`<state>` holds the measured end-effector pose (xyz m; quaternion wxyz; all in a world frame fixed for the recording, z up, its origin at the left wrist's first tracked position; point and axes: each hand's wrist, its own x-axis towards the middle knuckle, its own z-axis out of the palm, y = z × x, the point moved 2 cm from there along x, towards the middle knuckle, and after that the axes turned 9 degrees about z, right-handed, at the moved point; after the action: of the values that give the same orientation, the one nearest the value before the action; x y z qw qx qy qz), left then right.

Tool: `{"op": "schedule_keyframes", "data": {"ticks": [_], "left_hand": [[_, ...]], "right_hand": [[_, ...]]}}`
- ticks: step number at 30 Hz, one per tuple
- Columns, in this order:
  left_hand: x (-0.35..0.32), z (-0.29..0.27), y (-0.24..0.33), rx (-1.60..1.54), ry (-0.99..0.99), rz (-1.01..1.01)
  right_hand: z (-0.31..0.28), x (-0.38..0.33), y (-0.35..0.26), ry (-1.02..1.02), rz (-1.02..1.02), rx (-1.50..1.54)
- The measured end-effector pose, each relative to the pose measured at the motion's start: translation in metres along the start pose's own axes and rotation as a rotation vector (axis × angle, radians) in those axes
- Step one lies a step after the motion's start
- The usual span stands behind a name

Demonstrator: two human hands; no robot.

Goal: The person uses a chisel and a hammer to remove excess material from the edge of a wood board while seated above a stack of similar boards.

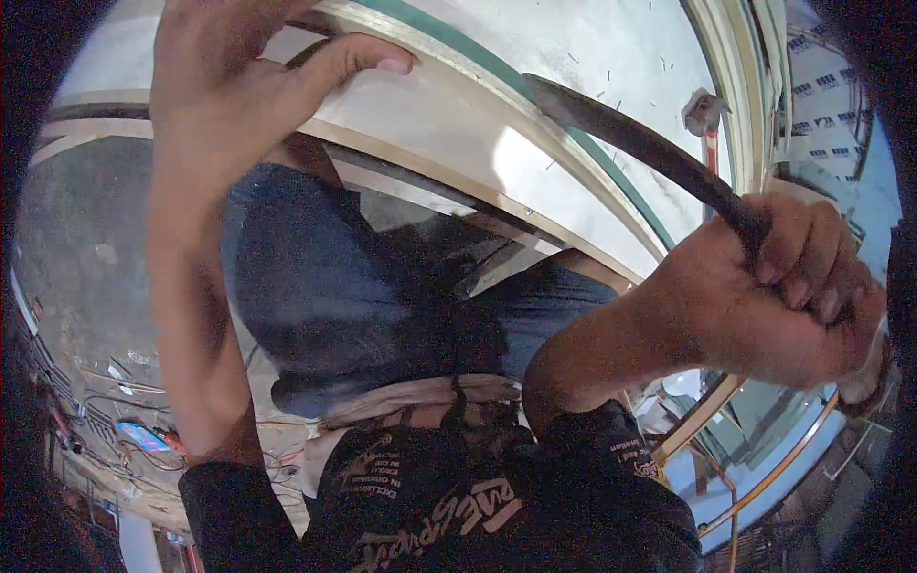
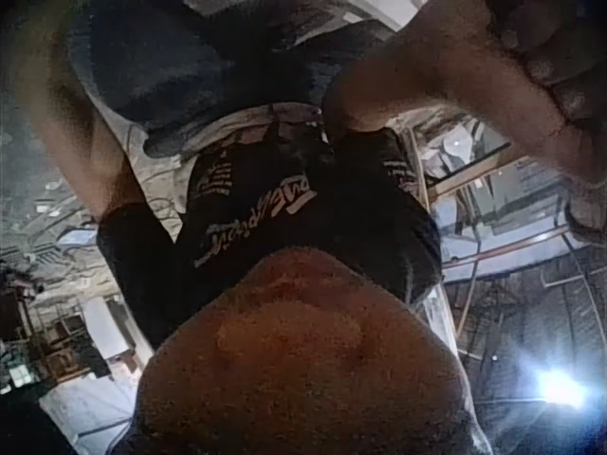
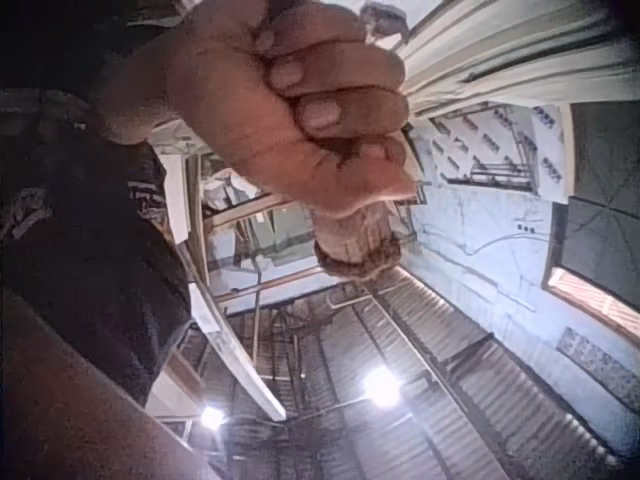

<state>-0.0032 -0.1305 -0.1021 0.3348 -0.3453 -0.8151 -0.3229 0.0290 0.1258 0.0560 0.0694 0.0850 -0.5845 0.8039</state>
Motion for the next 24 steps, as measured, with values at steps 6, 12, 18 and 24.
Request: {"op": "schedule_keyframes", "data": {"ticks": [6, 12, 18, 24], "left_hand": [[-0.012, -0.025, 0.009, 0.026, -0.106, -0.129], [0.0, -0.031, 0.018, 0.079, -0.249, -0.194], [0.003, -0.032, 0.017, 0.068, -0.305, -0.25], [0.0, -0.033, 0.016, 0.031, -0.328, -0.259]], "right_hand": [[0.015, -0.017, 0.007, -0.025, -0.049, 0.037], [0.023, -0.038, 0.017, 0.054, -0.302, 0.047], [0.037, -0.037, 0.032, 0.067, -0.382, 0.013], [0.05, -0.031, 0.046, 0.054, -0.444, -0.004]]}}
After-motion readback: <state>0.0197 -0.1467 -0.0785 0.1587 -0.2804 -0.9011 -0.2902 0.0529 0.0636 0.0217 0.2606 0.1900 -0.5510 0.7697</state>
